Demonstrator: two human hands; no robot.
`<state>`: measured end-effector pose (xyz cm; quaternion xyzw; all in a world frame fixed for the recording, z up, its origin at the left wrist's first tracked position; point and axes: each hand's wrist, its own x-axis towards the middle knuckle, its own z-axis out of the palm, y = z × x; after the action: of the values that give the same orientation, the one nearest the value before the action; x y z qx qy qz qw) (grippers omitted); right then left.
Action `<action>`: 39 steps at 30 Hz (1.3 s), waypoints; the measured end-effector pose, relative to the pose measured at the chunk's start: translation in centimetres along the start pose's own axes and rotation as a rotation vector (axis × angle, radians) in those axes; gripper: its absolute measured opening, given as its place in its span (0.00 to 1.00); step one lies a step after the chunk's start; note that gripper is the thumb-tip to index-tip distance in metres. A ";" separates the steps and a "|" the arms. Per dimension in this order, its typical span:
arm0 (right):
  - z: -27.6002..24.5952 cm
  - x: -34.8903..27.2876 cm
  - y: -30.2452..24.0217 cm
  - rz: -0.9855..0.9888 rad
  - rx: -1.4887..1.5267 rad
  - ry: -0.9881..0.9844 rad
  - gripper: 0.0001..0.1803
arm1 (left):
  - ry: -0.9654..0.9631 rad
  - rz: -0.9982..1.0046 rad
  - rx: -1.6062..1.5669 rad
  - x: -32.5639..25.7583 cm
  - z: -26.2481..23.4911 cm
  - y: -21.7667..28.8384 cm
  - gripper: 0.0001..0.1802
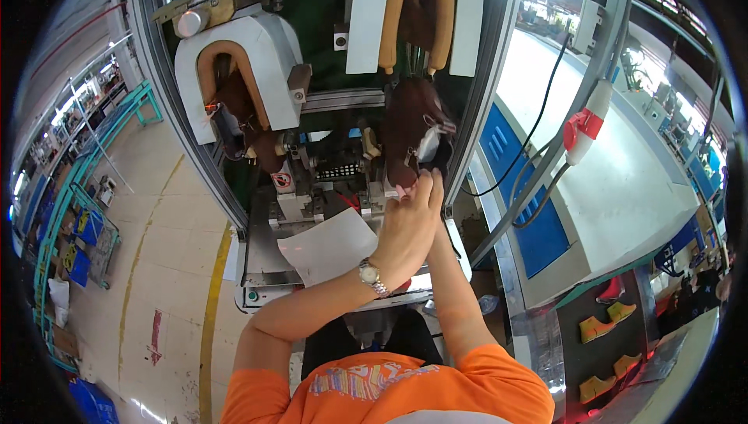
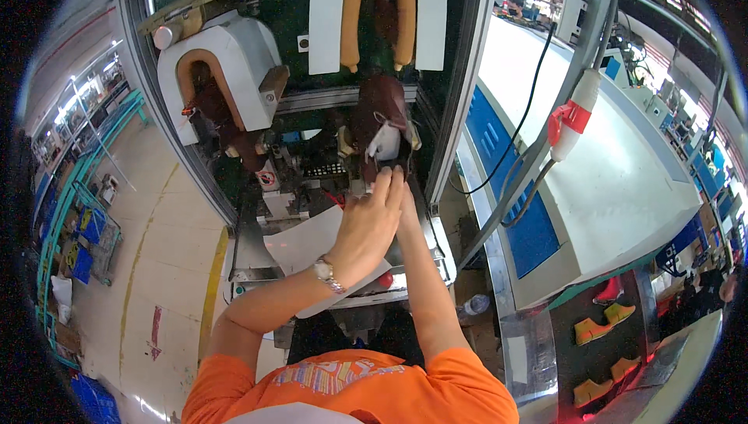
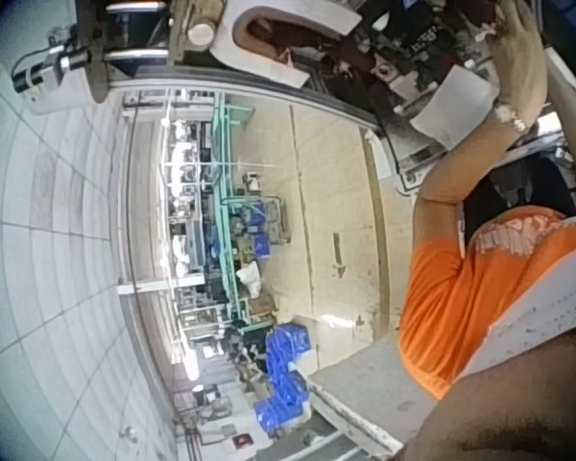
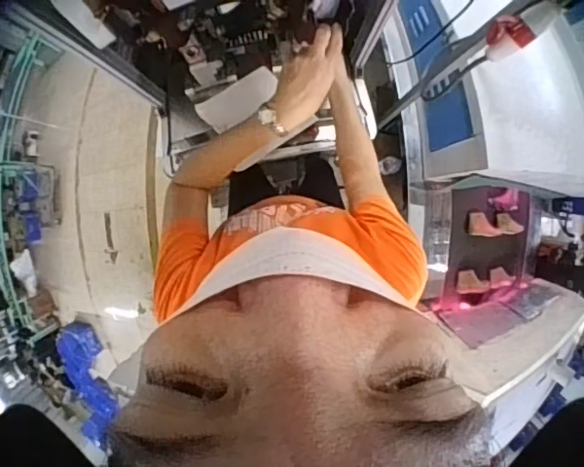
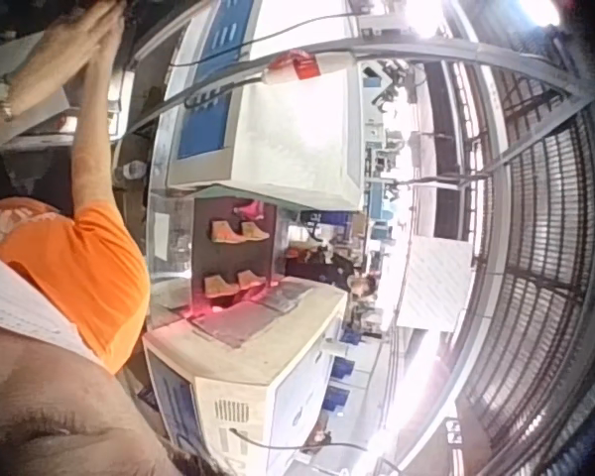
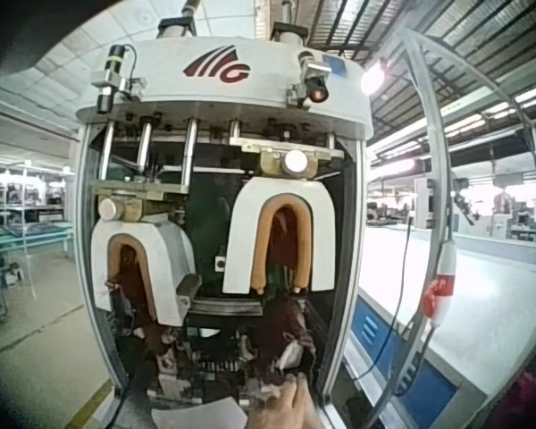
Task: The person repeatedly places brown shoe uppers onto a machine jig, presses a button to activate the machine, and then removes the processed shoes. The person handles the shoes one at a time, placing them on a nearby table after processing.
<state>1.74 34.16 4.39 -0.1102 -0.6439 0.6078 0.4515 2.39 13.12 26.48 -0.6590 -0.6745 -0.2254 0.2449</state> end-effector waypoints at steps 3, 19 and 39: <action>2.5 0.4 1.0 0.049 0.401 0.078 0.16 | 0.006 -0.078 -0.010 -0.6 1.5 -0.2 0.32; 1.7 0.5 -1.1 0.155 0.659 0.132 0.17 | 0.091 -0.210 -0.236 -1.3 3.0 0.3 0.33; 2.2 1.1 2.6 0.132 0.792 0.056 0.18 | -0.062 -0.147 -0.146 -1.8 2.2 -1.0 0.34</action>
<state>-1.52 34.06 2.86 0.0145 -0.3388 0.8333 0.4365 1.31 13.03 23.68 -0.6306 -0.7100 -0.2704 0.1581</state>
